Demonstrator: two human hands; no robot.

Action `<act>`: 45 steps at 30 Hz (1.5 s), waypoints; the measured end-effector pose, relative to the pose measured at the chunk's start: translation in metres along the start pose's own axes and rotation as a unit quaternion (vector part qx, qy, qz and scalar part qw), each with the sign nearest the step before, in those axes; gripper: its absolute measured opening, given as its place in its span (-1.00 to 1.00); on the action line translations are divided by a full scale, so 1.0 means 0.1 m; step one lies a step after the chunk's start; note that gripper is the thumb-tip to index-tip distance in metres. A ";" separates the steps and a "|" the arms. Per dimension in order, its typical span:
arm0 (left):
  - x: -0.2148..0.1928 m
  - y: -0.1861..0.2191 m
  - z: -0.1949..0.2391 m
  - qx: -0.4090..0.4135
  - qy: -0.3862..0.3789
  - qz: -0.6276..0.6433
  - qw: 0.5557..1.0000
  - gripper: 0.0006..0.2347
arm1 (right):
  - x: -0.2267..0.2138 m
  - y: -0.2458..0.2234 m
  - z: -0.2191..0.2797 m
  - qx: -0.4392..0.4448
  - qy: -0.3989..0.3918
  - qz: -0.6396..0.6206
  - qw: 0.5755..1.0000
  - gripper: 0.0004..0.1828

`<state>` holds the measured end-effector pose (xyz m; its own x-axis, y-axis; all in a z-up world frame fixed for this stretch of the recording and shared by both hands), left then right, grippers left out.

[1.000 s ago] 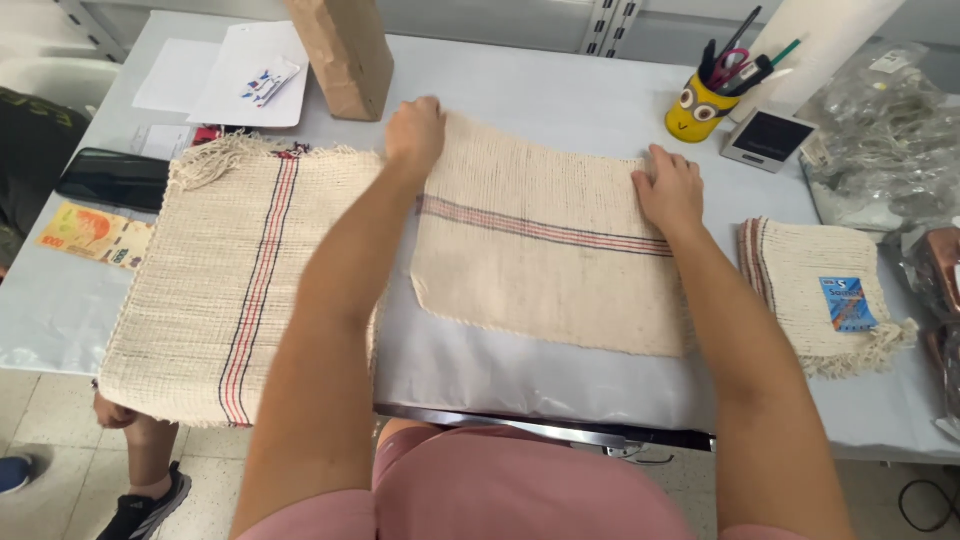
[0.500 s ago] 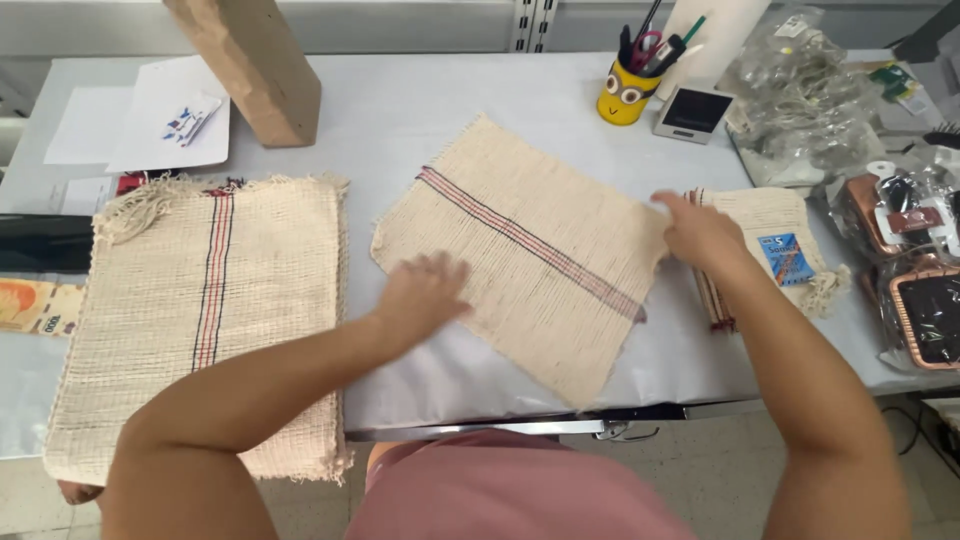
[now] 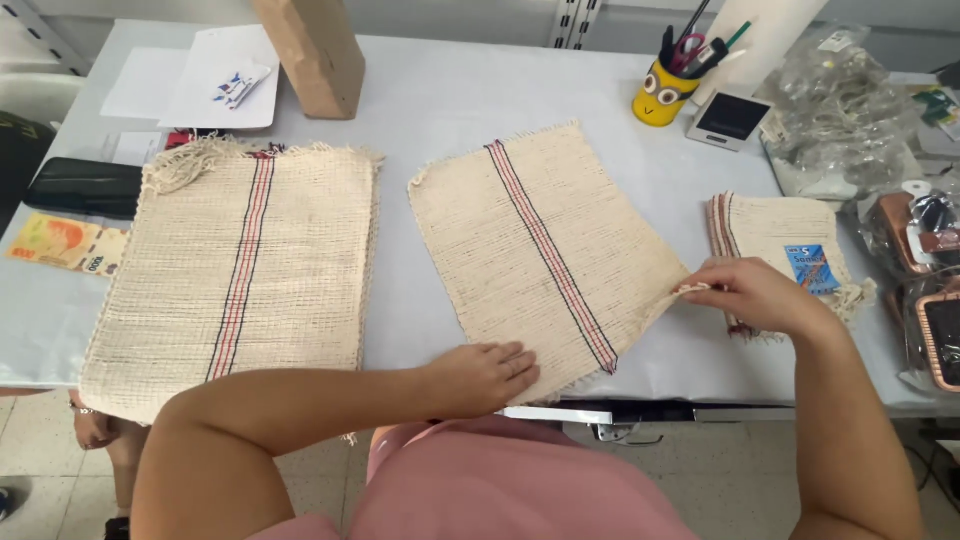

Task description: Folding and stacking small woven rugs on a white counter

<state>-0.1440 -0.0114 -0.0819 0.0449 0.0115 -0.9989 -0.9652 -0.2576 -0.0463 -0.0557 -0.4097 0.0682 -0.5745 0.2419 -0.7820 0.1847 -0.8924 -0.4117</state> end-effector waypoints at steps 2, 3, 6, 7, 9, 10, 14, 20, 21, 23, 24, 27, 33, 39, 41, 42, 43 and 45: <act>-0.55 -0.08 0.06 -0.042 -0.104 0.151 0.982 -0.53 | -0.06 0.13 0.09 -0.055 -0.021 0.008 0.998 -0.70; -0.80 -0.09 0.09 -0.077 -0.204 0.301 0.928 -0.44 | -0.07 0.19 0.14 -0.108 -0.044 0.015 0.993 -0.70; -1.21 -0.27 0.39 -0.047 -0.039 0.466 0.882 -0.74 | -0.19 -0.04 0.31 -0.220 -0.082 -0.053 0.971 -0.80; -1.28 -0.37 0.41 -0.049 -0.039 0.469 0.881 -0.74 | -0.22 -0.05 0.23 -0.221 -0.086 -0.054 0.970 -0.80; -1.41 -0.59 0.48 -0.152 0.019 0.508 0.848 -0.83 | -0.27 -0.06 0.06 -0.183 -0.031 -0.054 0.981 -0.77; -1.32 -0.74 0.46 -0.155 0.019 0.511 0.845 -0.83 | -0.29 -0.15 -0.12 -0.184 -0.036 -0.055 0.981 -0.77; -0.78 -1.43 0.49 -0.334 0.024 0.413 0.847 -0.84 | -0.12 0.06 -1.28 -0.127 0.107 -0.080 0.983 -0.80; -0.13 -2.28 0.49 -0.446 0.109 0.375 0.806 -0.80 | 0.06 0.32 -2.49 -0.048 0.237 -0.148 0.959 -0.73; -0.09 -2.31 0.50 -0.450 0.115 0.348 0.814 -0.76 | 0.09 0.41 -2.60 -0.010 0.245 -0.167 0.955 -0.74; -0.22 -2.31 0.51 -0.457 0.125 0.345 0.810 -0.77 | 0.08 0.44 -2.68 0.002 0.242 -0.167 0.956 -0.72; -0.27 -2.30 0.51 -0.463 0.135 0.340 0.807 -0.76 | 0.08 0.46 -2.70 0.013 0.240 -0.167 0.956 -0.71; -0.20 -2.37 0.45 -0.493 0.117 0.312 0.804 -0.78 | 0.09 0.62 -2.94 0.028 0.250 -0.164 0.954 -0.69; 0.07 -2.63 0.36 -0.571 0.087 0.314 0.754 -0.72 | 0.03 0.13 -2.68 0.104 0.241 -0.111 0.958 -0.70; 0.09 -2.72 0.37 -0.587 0.066 0.310 0.745 -0.76 | -0.04 -0.07 -2.66 0.157 0.247 -0.072 0.953 -0.74; 0.02 -2.69 0.37 -0.585 0.064 0.305 0.749 -0.76 | -0.09 -0.29 -2.50 0.152 0.243 -0.071 0.955 -0.74; 0.00 -2.67 0.36 -0.583 0.061 0.302 0.752 -0.75 | -0.11 -0.40 -2.42 0.150 0.237 -0.070 0.957 -0.73; 0.02 -2.69 0.35 -0.583 0.061 0.302 0.752 -0.75 | -0.11 -0.42 -2.41 0.149 0.237 -0.070 0.958 -0.73; 0.05 -2.73 0.32 -0.577 0.037 0.276 0.767 -0.76 | -0.10 -0.45 -2.39 0.149 0.234 -0.053 0.959 -0.72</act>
<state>0.1112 0.0897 -0.0745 -0.2335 -0.4514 -0.8612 0.0281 -0.8885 0.4581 0.1319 -0.2805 -0.0174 -0.1429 0.4186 -0.8969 -0.1315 -0.9062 -0.4020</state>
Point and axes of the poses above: each hand's wrist, its own z-axis away from the middle knuckle, its own x-axis out of the palm, y = z × x, the point moved 1 cm from there along -z, towards the middle knuckle, and after that the axes turned 10 degrees about -y, right-handed, at the moved point
